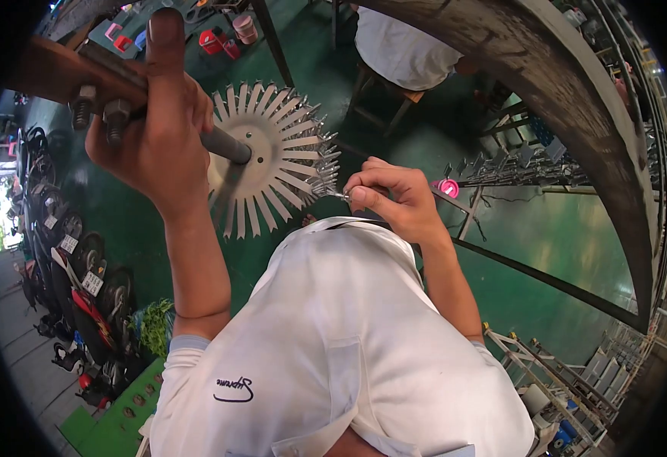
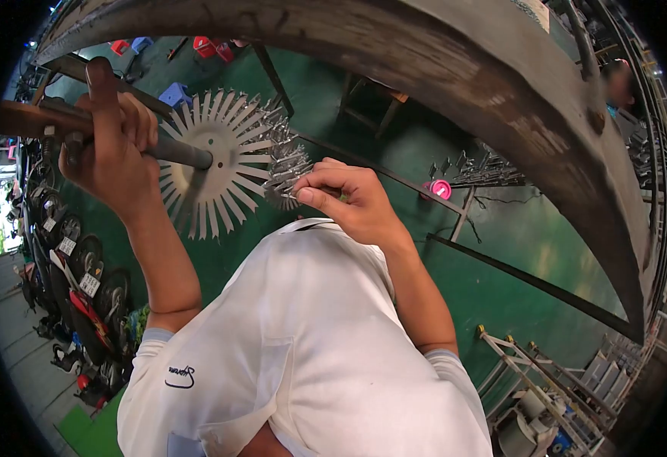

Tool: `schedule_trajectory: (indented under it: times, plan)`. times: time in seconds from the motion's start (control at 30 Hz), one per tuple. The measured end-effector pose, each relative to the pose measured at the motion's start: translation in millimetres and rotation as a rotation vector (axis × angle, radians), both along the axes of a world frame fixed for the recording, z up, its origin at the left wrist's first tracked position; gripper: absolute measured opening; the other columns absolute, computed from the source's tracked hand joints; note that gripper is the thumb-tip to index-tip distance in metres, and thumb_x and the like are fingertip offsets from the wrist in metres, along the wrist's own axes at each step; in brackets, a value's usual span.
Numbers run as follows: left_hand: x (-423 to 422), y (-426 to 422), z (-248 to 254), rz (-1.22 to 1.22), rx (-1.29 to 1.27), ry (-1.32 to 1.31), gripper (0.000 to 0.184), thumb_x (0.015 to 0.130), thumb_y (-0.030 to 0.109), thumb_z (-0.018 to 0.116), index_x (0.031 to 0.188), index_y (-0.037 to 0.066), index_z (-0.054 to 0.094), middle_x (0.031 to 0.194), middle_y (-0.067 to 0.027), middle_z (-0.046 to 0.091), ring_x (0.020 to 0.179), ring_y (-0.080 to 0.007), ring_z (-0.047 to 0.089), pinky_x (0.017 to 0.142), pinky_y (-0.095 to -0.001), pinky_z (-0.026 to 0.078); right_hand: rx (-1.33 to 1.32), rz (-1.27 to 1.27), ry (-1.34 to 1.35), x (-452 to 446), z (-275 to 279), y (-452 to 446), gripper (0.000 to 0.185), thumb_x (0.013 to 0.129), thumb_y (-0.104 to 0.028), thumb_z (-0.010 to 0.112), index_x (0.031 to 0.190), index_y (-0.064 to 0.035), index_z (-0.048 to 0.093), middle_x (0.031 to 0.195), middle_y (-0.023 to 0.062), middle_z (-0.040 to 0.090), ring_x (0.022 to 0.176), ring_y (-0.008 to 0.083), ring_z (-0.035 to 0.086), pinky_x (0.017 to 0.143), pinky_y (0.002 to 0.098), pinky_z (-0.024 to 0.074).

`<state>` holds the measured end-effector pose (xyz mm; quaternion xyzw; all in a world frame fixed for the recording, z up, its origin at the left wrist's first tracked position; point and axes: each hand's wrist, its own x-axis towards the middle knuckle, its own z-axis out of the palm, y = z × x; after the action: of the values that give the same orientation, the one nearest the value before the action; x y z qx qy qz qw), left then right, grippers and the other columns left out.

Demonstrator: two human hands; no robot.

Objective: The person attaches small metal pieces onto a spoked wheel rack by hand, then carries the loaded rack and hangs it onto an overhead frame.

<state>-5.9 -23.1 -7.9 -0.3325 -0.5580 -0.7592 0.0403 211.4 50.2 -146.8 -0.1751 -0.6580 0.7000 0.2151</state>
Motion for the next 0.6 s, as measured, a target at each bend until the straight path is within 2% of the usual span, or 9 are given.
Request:
schedule_trajectory:
  times: [0.27, 0.37, 0.47, 0.6]
  plan:
    - [2, 0, 2, 0.017, 0.019, -0.037, 0.047, 0.092, 0.015, 0.074, 0.055, 0.008, 0.045, 0.047, -0.0018, 0.042, 0.037, -0.0088, 0.037, 0.039, -0.0253, 0.028, 0.165, 0.097, 0.027, 14, 17, 5, 0.015, 0.091, -0.015, 0.074, 0.095, -0.0006, 0.074, 0.071, 0.0003, 0.057, 0.072, 0.0122, 0.047, 0.063, 0.0276, 0.0386]
    - [0, -2, 2, 0.021, 0.012, -0.030, 0.047, 0.092, 0.015, 0.074, 0.055, 0.008, 0.045, 0.047, -0.0019, 0.042, 0.037, -0.0087, 0.037, 0.039, -0.0254, 0.028, 0.167, 0.093, 0.053, 13, 21, 4, 0.014, 0.091, -0.014, 0.073, 0.095, -0.0008, 0.074, 0.074, 0.0011, 0.059, 0.073, 0.0114, 0.047, 0.064, 0.0273, 0.0386]
    - [0, 0, 2, 0.052, 0.001, -0.044, 0.047, 0.092, 0.015, 0.074, 0.055, 0.008, 0.046, 0.048, -0.0018, 0.042, 0.037, -0.0086, 0.036, 0.040, -0.0254, 0.028, 0.028, 0.047, -0.048, 7, 13, -2, 0.013, 0.091, -0.013, 0.073, 0.096, -0.0010, 0.074, 0.079, 0.0025, 0.063, 0.074, 0.0113, 0.049, 0.066, 0.0276, 0.0402]
    - [-2, -1, 2, 0.031, -0.001, -0.035, 0.046, 0.093, 0.015, 0.073, 0.055, 0.008, 0.047, 0.048, -0.0012, 0.041, 0.038, -0.0085, 0.037, 0.040, -0.0253, 0.028, 0.071, 0.017, -0.070, -10, 2, -6, 0.015, 0.092, -0.015, 0.071, 0.098, -0.0011, 0.074, 0.082, 0.0037, 0.064, 0.075, 0.0119, 0.051, 0.068, 0.0285, 0.0421]
